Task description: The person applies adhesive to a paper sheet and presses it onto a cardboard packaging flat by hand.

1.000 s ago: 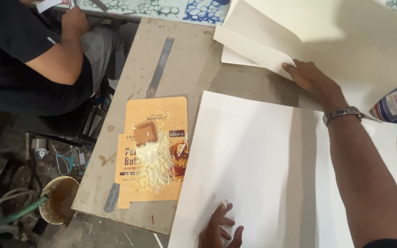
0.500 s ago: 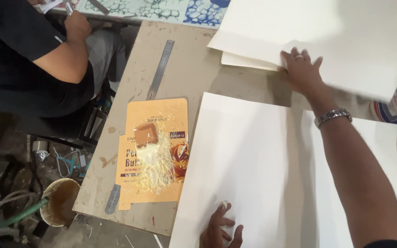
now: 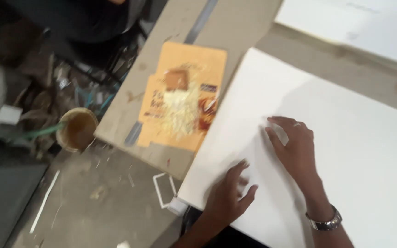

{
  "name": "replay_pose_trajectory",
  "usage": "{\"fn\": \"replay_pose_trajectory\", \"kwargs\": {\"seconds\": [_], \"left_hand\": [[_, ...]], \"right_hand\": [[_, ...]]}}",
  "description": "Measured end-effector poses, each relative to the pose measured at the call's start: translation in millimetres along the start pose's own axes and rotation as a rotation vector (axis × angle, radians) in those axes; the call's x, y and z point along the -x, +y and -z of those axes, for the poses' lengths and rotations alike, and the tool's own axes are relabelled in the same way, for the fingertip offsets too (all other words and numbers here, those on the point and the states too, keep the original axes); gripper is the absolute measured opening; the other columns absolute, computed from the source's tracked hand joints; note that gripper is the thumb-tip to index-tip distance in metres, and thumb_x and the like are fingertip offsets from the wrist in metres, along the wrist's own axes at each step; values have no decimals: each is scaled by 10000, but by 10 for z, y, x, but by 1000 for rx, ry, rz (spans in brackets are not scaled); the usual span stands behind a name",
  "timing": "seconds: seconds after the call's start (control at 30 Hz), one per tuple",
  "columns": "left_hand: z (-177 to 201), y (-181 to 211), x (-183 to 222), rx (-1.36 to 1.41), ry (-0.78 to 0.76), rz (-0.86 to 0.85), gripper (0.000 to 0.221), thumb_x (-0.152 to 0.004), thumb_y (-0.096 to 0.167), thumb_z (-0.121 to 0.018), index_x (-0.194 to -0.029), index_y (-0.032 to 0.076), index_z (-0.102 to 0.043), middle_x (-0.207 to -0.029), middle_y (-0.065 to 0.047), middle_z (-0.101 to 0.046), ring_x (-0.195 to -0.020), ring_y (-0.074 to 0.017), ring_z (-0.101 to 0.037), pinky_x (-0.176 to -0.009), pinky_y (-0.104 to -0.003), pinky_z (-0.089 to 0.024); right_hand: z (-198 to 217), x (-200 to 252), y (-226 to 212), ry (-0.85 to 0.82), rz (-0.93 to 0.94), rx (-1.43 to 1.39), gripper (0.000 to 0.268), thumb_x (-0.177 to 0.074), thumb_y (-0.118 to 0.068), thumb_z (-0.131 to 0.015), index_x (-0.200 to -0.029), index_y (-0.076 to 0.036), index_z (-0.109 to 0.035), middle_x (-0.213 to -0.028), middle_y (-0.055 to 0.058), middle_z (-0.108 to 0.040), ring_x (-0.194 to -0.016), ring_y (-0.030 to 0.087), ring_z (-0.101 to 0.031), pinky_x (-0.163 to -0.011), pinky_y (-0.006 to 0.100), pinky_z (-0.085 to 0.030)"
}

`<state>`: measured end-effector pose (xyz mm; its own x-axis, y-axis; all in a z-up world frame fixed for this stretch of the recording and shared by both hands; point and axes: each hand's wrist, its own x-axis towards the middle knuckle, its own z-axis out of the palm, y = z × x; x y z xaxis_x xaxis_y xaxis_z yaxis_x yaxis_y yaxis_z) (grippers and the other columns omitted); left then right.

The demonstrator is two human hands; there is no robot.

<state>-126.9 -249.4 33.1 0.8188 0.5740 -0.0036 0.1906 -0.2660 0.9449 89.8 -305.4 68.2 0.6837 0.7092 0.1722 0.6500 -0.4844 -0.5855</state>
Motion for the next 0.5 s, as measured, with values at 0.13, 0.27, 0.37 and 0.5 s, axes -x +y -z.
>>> {"fn": "replay_pose_trajectory", "kwargs": {"seconds": [0.13, 0.27, 0.37, 0.5], "left_hand": [[120, 95, -4, 71, 20, -17, 671, -918, 146, -782, -1478, 16, -435, -1353, -167, -628, -932, -207, -738, -658, -289, -629], [363, -105, -61, 191, 316, -212, 573, -944, 50, -734, -1459, 1, -487, -1437, -154, -612, -1092, -198, -724, -805, -268, -618], [1022, -132, -341, -105, 465, -72, 520, -923, 99, -746, -1402, 32, -554, -1384, -130, -633, -1126, -238, -697, -915, -348, -598], [1557, -527, -838, -540, 425, -210, 530, -905, 192, -773, -1393, 64, -609, -1552, -197, -438, -1409, -419, -449, -1114, -528, -457]], "right_hand": [[-146, 169, -109, -3, 88, 127, 232, -935, -260, -737, -1149, -170, -747, -1268, 21, -697, -1165, 286, -567, -1004, 478, -343], [-260, 218, -100, 75, 79, 170, 229, -942, -285, -736, -1139, -168, -732, -1307, 21, -669, -1263, 308, -503, -1082, 523, -283], [-281, 230, -74, 85, 117, 184, 232, -969, -290, -726, -1156, -153, -725, -1307, 18, -670, -1270, 304, -504, -1093, 517, -284], [-297, 239, -66, 90, 121, 188, 231, -966, -285, -725, -1157, -155, -731, -1315, 17, -675, -1267, 303, -499, -1080, 509, -281]]}}
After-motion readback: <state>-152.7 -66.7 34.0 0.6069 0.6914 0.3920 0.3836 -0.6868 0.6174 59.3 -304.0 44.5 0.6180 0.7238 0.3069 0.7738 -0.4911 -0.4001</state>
